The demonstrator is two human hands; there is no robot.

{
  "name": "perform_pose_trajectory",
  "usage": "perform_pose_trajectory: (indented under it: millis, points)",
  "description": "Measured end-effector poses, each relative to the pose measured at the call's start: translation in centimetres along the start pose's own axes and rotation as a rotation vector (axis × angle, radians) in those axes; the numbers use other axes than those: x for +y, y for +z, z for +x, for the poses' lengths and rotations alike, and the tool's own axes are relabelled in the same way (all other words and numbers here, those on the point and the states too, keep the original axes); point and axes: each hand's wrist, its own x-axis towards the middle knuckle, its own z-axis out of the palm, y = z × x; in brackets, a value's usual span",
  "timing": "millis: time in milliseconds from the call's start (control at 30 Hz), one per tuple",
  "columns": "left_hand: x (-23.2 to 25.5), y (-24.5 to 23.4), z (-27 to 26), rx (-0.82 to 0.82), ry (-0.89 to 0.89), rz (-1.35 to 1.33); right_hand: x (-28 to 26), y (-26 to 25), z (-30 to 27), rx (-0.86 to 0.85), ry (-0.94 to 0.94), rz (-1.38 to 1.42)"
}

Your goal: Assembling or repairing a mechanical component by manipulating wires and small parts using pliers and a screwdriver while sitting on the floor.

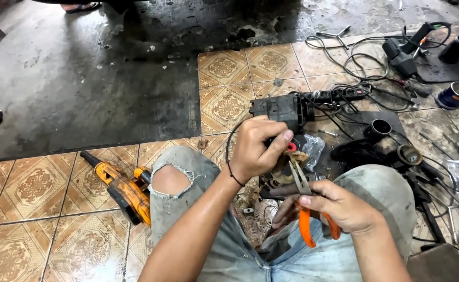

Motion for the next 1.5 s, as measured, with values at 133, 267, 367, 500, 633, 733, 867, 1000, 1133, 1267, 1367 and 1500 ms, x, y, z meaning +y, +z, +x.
perform_pose_trajectory:
  millis: [133,267,367,500,633,733,867,1000,1133,1267,1367,1500]
  points:
    - [0.1,0.4,-0.1,0.056,0.013,-0.008,-0.2,0.4,0.3,0.001,-0.022,0.042]
    - [1.0,0.4,0.0,0.026,0.098,0.06,0.9,0.1,0.9,0.012,-0.026,0.155]
    - [0.7,1.1,-0.6,0.082,0.044,0.061,1.4,0.3,1.0,0.008,-0.014,0.201]
    - [-0.6,2.0,-1.0,0.144,0.041,0.06,1.8,0.8,1.5,0.149,0.023,0.227]
    - [0.5,1.6,-0.5,0.181,-0.003,0.05,2.9,0.8,2.1,0.22,0.026,0.248]
    - [0.2,1.8,-0.6,0.201,0.002,0.038,2.8,1.1,2.3,0.224,0.004,0.204]
    - [0.4,1.7,-0.5,0.206,-0.014,0.03,2.5,1.6,2.2,0.21,0.02,0.212]
    - [0.1,1.7,-0.4,0.22,-0.009,0.126,2.7,2.3,2.7,0.339,-0.007,0.194]
    - [-1.5,2.5,-0.6,0.248,-0.112,0.257,2.8,2.7,3.3,0.49,0.026,0.099]
    - [-3.8,3.7,-1.0,0.23,-0.227,0.292,2.8,3.0,3.7,0.617,0.068,-0.026]
    - [-5.1,4.2,-0.9,0.201,-0.348,0.245,2.6,3.1,4.0,0.73,0.158,-0.16]
    - [-11.1,2.2,-0.7,0.329,-0.759,0.362,5.6,4.0,2.8,0.735,0.354,-0.345]
